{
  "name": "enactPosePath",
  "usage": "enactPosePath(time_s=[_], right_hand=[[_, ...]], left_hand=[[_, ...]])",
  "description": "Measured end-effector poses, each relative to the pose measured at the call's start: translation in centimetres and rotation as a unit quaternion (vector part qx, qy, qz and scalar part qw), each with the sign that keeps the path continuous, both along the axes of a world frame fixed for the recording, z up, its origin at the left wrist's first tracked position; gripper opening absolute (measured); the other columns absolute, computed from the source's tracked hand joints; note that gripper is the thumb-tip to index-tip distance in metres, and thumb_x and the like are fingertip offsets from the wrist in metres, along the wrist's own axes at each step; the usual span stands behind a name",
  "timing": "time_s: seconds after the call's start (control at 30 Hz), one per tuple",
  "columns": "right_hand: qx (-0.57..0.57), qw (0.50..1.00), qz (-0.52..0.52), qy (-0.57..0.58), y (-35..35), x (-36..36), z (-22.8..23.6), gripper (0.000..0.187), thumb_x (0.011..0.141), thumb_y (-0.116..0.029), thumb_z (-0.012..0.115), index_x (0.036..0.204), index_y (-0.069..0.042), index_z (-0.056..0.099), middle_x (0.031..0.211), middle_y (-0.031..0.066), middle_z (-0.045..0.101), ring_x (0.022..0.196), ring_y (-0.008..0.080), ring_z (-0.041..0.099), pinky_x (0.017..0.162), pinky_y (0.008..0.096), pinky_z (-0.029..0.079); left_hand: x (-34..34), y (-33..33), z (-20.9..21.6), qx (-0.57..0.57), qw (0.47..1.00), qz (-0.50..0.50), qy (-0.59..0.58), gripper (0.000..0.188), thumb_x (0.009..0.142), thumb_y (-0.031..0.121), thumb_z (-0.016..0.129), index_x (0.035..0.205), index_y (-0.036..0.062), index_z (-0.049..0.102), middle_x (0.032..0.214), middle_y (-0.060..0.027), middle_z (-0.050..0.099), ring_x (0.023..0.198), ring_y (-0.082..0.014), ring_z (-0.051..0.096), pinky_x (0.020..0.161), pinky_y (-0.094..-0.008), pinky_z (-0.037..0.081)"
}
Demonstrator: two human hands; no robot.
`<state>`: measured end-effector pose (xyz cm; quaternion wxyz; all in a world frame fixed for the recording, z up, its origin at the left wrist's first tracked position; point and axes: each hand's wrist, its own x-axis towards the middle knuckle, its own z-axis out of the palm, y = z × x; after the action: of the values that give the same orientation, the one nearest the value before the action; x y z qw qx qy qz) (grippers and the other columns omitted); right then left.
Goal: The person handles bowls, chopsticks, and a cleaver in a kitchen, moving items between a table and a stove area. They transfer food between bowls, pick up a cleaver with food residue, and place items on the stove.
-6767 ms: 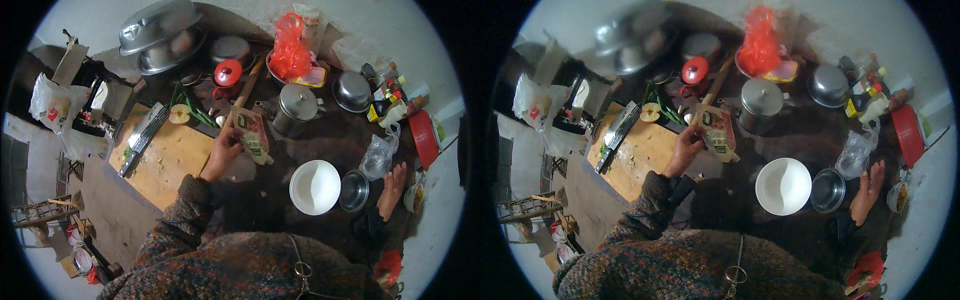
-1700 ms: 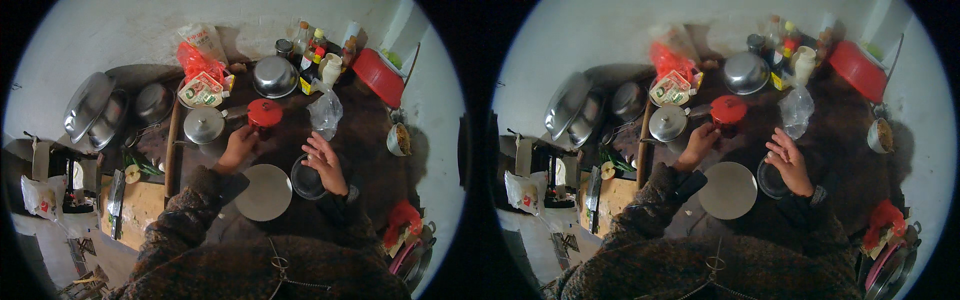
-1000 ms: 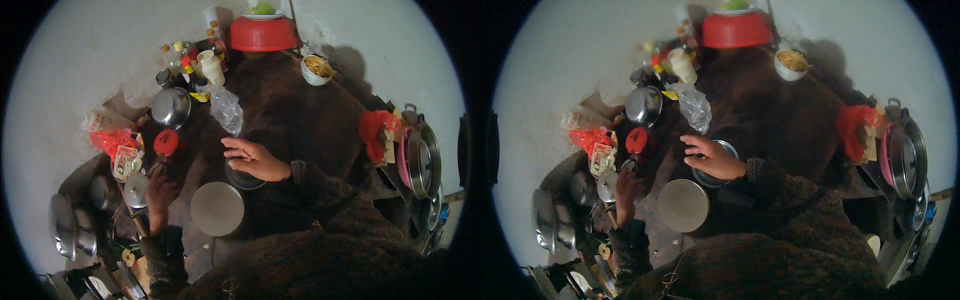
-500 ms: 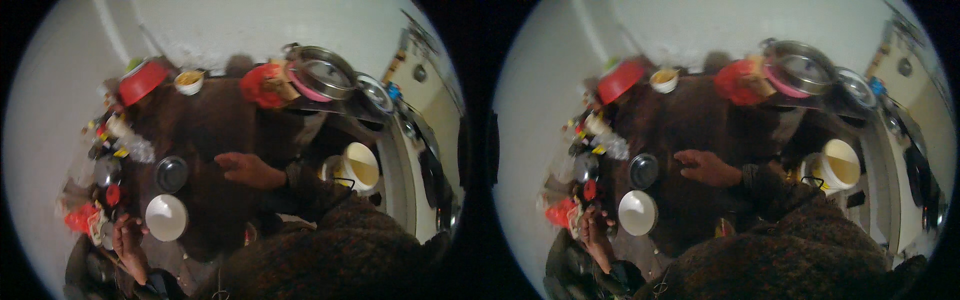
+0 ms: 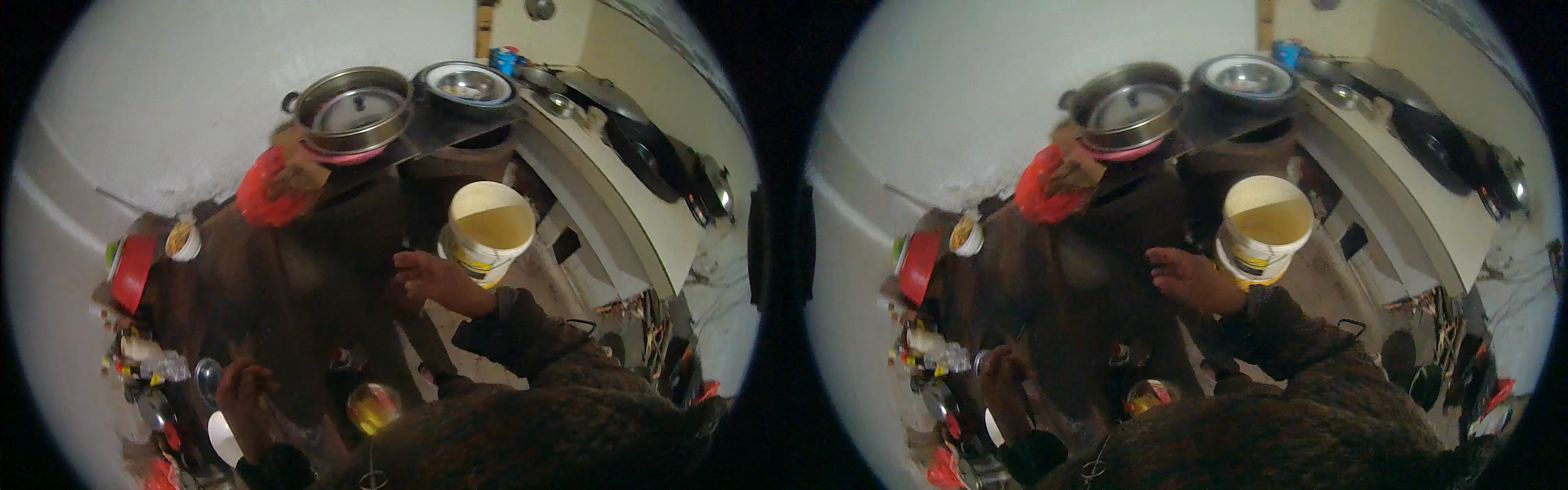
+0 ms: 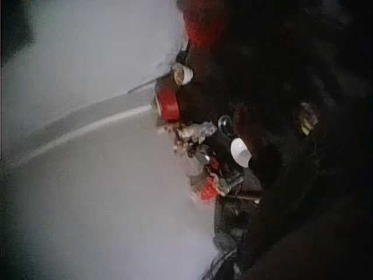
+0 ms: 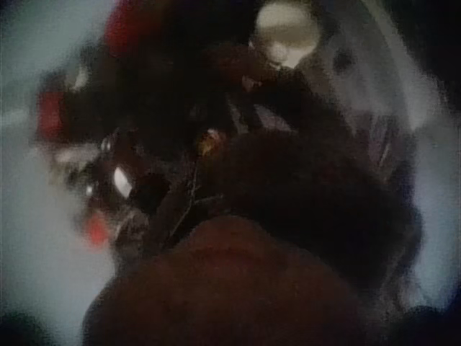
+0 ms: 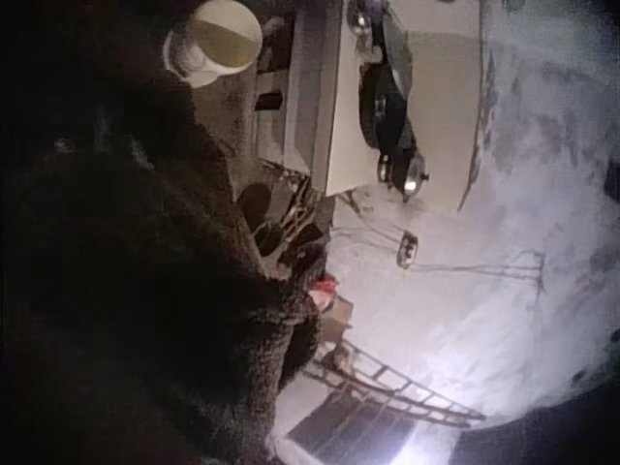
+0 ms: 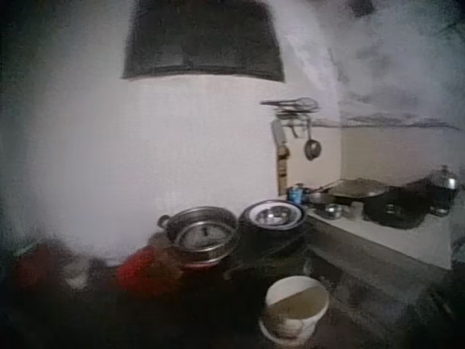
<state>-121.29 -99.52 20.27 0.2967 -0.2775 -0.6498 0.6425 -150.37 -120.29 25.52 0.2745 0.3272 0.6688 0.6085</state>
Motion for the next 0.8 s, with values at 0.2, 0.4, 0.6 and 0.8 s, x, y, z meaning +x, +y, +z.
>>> enactPosePath(time_s=[0.2, 0.4, 0.6, 0.8], right_hand=[[0.04, 0.985, -0.165, 0.014, -1.5, 11.7, 0.3, 0.042, 0.087, 0.0, 0.05, 0.128, -0.004, 0.041, 0.124, 0.0089, 0.047, 0.114, 0.0212, 0.047, 0.089, 0.0341, 0.045], [0.009, 0.956, -0.288, 0.059, -9.4, 19.5, 3.0, 0.05, 0.085, 0.004, 0.053, 0.132, -0.007, 0.038, 0.126, 0.0064, 0.045, 0.114, 0.0201, 0.047, 0.091, 0.0312, 0.044], [0.035, 0.94, -0.333, 0.068, -11.2, 25.5, 3.3, 0.048, 0.089, -0.001, 0.05, 0.134, -0.007, 0.035, 0.131, 0.0064, 0.041, 0.116, 0.0209, 0.045, 0.085, 0.0328, 0.044], [0.052, 0.914, -0.385, 0.117, -10.3, 38.5, -0.1, 0.048, 0.089, -0.004, 0.05, 0.134, -0.005, 0.035, 0.133, 0.0087, 0.04, 0.116, 0.0251, 0.046, 0.086, 0.0359, 0.045]], left_hand=[[6.2, 6.2, 2.6, 0.011, 0.986, -0.155, 0.054, 0.019, 0.088, 0.009, 0.047, 0.103, 0.0007, 0.056, 0.076, -0.009, 0.06, 0.063, -0.0147, 0.056, 0.062, -0.0269, 0.049], [10.3, 9.6, 2.5, 0.072, 0.954, -0.285, 0.063, 0.02, 0.086, 0.007, 0.046, 0.102, 0.0002, 0.057, 0.08, -0.0099, 0.062, 0.065, -0.0144, 0.057, 0.063, -0.0268, 0.048], [16.5, 12.6, 3.7, 0.076, 0.921, -0.381, 0.0, 0.021, 0.087, 0.008, 0.047, 0.103, -0.0004, 0.057, 0.082, -0.0097, 0.062, 0.067, -0.0143, 0.058, 0.066, -0.0261, 0.047], [30.4, 18.6, 3.4, 0.046, 0.881, -0.47, 0.012, 0.02, 0.088, 0.007, 0.047, 0.103, -0.0002, 0.057, 0.083, -0.0094, 0.062, 0.07, -0.0133, 0.057, 0.069, -0.0253, 0.047]])
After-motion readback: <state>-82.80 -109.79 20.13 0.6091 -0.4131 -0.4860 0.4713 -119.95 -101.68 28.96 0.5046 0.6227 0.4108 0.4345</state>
